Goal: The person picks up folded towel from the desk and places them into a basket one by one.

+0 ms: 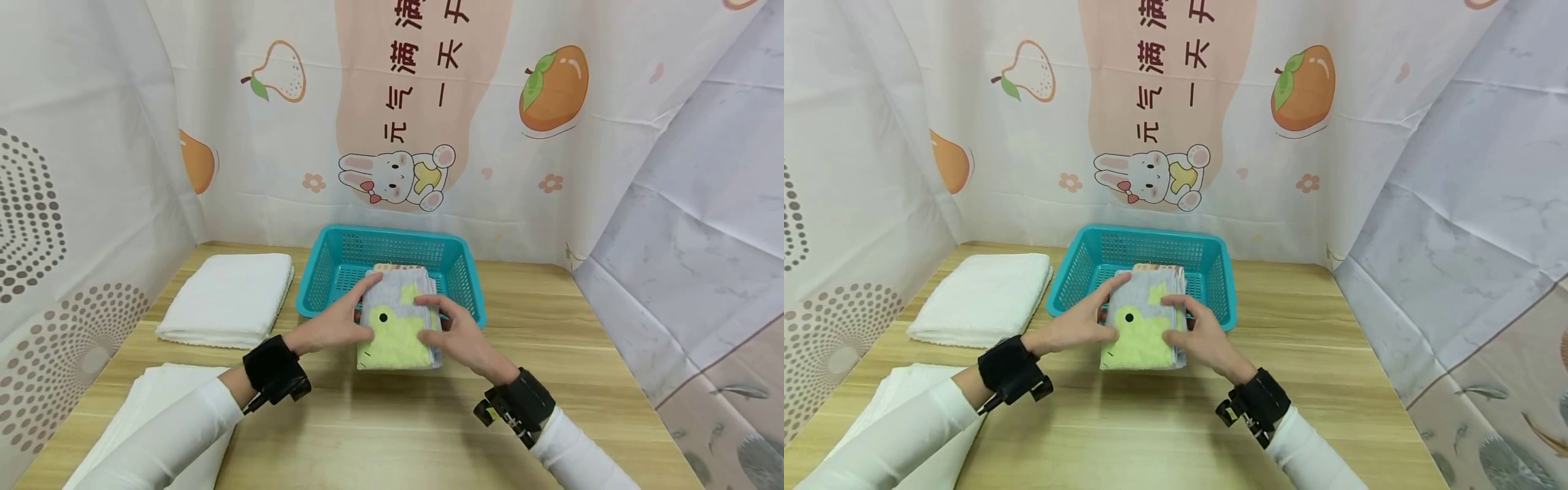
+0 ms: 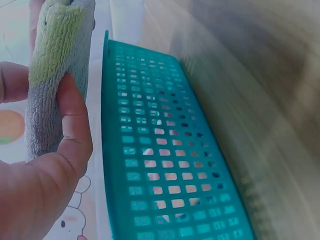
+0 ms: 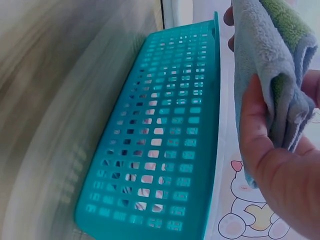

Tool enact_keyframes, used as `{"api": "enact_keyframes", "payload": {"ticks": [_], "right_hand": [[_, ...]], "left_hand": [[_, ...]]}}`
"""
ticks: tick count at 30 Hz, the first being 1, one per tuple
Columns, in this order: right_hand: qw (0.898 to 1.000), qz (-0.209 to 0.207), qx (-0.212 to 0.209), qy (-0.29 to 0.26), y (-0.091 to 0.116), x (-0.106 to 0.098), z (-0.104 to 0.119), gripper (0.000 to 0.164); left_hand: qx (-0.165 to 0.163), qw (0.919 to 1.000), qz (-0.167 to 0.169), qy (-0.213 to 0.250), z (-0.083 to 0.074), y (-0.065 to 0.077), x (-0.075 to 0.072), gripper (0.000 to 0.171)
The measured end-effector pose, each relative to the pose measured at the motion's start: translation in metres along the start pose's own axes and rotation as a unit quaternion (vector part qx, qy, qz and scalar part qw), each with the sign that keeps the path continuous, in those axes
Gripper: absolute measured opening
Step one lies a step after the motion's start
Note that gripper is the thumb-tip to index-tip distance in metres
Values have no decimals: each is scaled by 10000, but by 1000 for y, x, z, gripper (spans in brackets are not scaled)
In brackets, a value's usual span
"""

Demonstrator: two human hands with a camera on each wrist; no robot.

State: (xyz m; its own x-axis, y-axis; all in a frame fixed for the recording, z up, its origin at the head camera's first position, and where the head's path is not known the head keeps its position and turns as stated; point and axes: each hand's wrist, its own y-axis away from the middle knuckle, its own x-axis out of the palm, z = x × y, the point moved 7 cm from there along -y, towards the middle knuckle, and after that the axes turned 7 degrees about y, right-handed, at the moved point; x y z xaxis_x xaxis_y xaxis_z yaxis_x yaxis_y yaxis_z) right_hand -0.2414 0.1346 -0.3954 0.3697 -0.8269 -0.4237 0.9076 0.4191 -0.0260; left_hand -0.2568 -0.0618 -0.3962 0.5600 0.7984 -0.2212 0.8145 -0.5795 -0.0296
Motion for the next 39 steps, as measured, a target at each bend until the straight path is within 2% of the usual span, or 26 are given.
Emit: {"api": "enact_keyframes", "payload": {"ticks": [3,10,15,22,29,35,39], "right_hand": [[9999,-83,-89,10,-4,-4,2,51],[9994,-269,-174,105,-16,-12,3,45],[9994,-297,-172,66,-23,-15,2,45],[9986,-411,-140,313,-31,-16,-4,44],[9981,-441,-89,427,-37,-14,-7,44],[9980,-291,-38,564,-43,-13,-5,58],[9982,-131,147,568,-46,-15,-6,69]], "left_hand": [[-8,10000,-23,-61,-2,-6,-3,97],[-130,9996,-125,210,-4,-20,-11,96],[-115,9996,-236,83,-4,-27,-16,94],[15,9997,-235,-2,0,-37,-18,93],[-98,9996,-258,-13,6,-42,-18,89],[-2,9997,-251,78,4,-45,-20,80],[59,9996,-268,-80,0,-48,-22,67]]}}
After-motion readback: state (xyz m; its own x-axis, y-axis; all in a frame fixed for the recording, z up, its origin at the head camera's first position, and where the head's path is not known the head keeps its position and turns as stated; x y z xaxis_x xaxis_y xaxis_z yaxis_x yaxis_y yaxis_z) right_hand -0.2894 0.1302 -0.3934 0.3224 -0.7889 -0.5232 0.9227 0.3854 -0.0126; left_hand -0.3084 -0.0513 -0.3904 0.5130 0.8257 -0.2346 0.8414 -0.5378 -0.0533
